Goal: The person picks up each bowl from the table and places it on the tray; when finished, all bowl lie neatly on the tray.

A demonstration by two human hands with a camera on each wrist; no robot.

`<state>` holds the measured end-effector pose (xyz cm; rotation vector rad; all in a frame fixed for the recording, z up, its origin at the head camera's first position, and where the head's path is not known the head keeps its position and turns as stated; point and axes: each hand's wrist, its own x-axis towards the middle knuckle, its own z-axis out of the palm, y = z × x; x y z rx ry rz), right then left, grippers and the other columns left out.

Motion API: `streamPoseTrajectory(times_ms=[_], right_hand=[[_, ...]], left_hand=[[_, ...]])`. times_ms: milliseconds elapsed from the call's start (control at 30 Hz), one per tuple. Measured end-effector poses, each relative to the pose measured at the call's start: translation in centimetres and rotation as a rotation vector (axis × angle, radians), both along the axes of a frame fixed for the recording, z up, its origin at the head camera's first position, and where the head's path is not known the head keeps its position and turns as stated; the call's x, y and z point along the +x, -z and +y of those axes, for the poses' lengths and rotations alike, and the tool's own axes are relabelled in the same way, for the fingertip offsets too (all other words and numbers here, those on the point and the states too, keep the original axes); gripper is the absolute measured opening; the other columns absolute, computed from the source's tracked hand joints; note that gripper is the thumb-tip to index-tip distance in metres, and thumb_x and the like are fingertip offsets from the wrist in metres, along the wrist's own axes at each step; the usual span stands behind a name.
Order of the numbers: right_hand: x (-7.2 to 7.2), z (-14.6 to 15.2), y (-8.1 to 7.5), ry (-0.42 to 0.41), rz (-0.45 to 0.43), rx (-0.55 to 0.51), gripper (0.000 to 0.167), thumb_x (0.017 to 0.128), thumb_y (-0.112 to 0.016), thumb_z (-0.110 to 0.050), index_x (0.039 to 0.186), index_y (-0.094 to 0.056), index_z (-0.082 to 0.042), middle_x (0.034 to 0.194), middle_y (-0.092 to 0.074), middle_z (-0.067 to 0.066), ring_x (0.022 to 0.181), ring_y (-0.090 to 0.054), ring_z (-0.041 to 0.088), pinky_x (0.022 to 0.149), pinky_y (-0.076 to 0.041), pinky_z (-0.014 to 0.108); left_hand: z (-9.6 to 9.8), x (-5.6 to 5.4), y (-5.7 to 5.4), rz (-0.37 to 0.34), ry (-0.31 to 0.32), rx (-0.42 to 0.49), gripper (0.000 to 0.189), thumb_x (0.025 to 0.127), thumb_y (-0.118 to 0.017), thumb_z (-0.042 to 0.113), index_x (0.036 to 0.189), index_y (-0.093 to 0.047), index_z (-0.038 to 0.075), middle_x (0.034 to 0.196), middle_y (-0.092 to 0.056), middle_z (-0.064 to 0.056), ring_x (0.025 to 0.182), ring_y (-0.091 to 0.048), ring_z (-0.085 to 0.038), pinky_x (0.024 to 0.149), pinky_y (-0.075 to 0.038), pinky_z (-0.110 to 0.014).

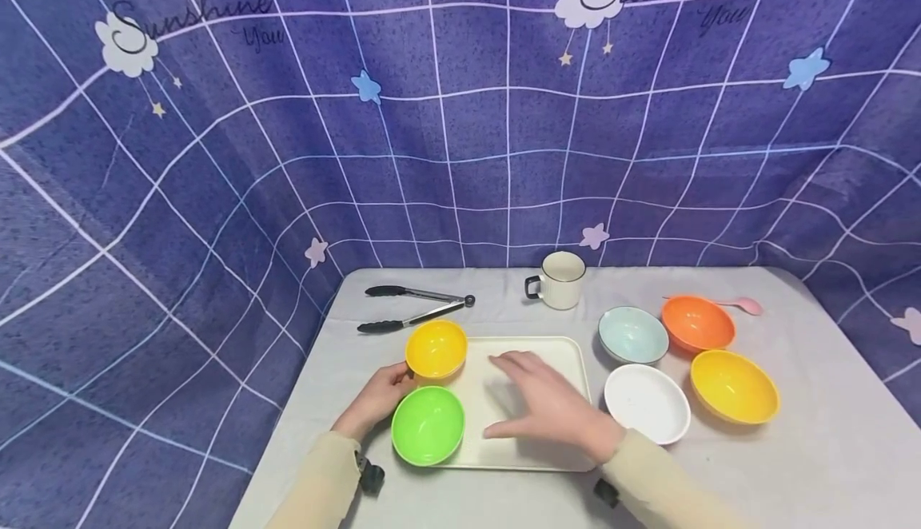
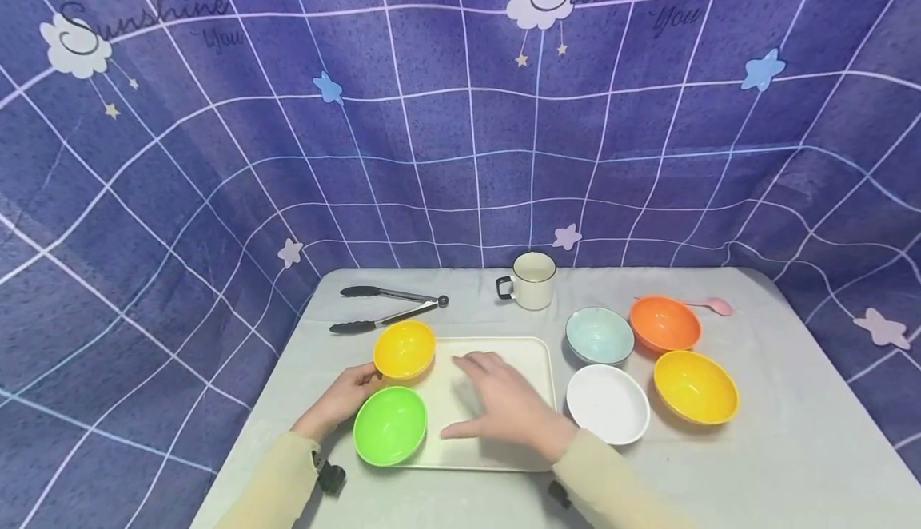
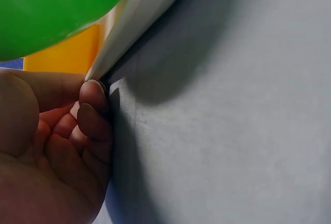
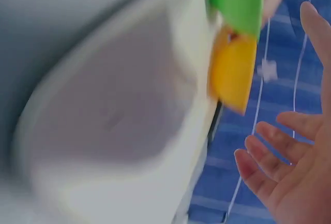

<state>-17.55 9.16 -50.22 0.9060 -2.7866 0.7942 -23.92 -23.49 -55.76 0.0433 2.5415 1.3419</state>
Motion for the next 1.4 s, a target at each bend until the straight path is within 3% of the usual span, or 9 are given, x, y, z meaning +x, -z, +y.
streamPoseTrajectory(times_ms=[267, 500, 800, 1067, 1400], right_hand=[[0.1, 10.1, -1.3, 0.151, 0.126, -0.035, 0.100, 0.076, -0.081, -0.070, 0.147, -0.056, -0.005, 0.145, -0.057, 0.014, 0.134, -0.051, 0.037, 0.109, -0.041, 0.058], [0.4, 19.1, -1.5, 0.289, 0.149, -0.034, 0.095, 0.076, -0.089, -0.057, 0.143, -0.056, 0.002, 0.141, -0.057, 0.023, 0.131, -0.048, 0.047, 0.102, -0.038, 0.068], [0.6, 28.4, 0.9, 0.458, 0.160, 0.004, 0.112, 0.063, -0.096, -0.052, 0.141, -0.051, 0.014, 0.135, -0.051, 0.039, 0.120, -0.043, 0.059, 0.094, -0.034, 0.074], [0.9, 30.8, 2.8, 0.470, 0.060, -0.011, 0.109, 0.067, -0.096, -0.042, 0.139, -0.045, 0.022, 0.130, -0.047, 0.045, 0.115, -0.043, 0.066, 0.093, -0.032, 0.078], [1.3, 30.5, 3.9, 0.463, 0.063, -0.059, 0.111, 0.063, -0.099, -0.036, 0.140, -0.044, 0.022, 0.130, -0.047, 0.043, 0.117, -0.043, 0.062, 0.096, -0.032, 0.078]], left_hand=[[0.0, 0.0, -0.1, 0.000, 0.005, 0.007, 0.020, 0.101, -0.061, 0.012, 0.116, -0.073, 0.013, 0.081, -0.059, -0.005, 0.087, -0.056, -0.022, 0.091, -0.043, -0.047], [0.2, 0.3, -0.5, 0.010, -0.008, 0.006, 0.029, 0.100, -0.061, 0.011, 0.127, -0.072, 0.012, 0.092, -0.066, -0.004, 0.108, -0.057, -0.025, 0.106, -0.039, -0.060], [0.9, -0.1, -0.4, 0.031, -0.011, 0.021, 0.022, 0.099, -0.062, 0.012, 0.118, -0.074, 0.015, 0.080, -0.058, -0.003, 0.091, -0.056, -0.020, 0.091, -0.043, -0.046], [1.0, -0.4, -0.4, 0.028, -0.008, 0.046, 0.022, 0.099, -0.062, 0.010, 0.116, -0.074, 0.014, 0.082, -0.060, -0.004, 0.097, -0.056, -0.021, 0.096, -0.042, -0.048], [0.9, -0.5, -0.1, 0.030, -0.005, 0.036, 0.022, 0.101, -0.061, 0.012, 0.117, -0.074, 0.015, 0.087, -0.064, -0.004, 0.098, -0.057, -0.021, 0.095, -0.043, -0.047]])
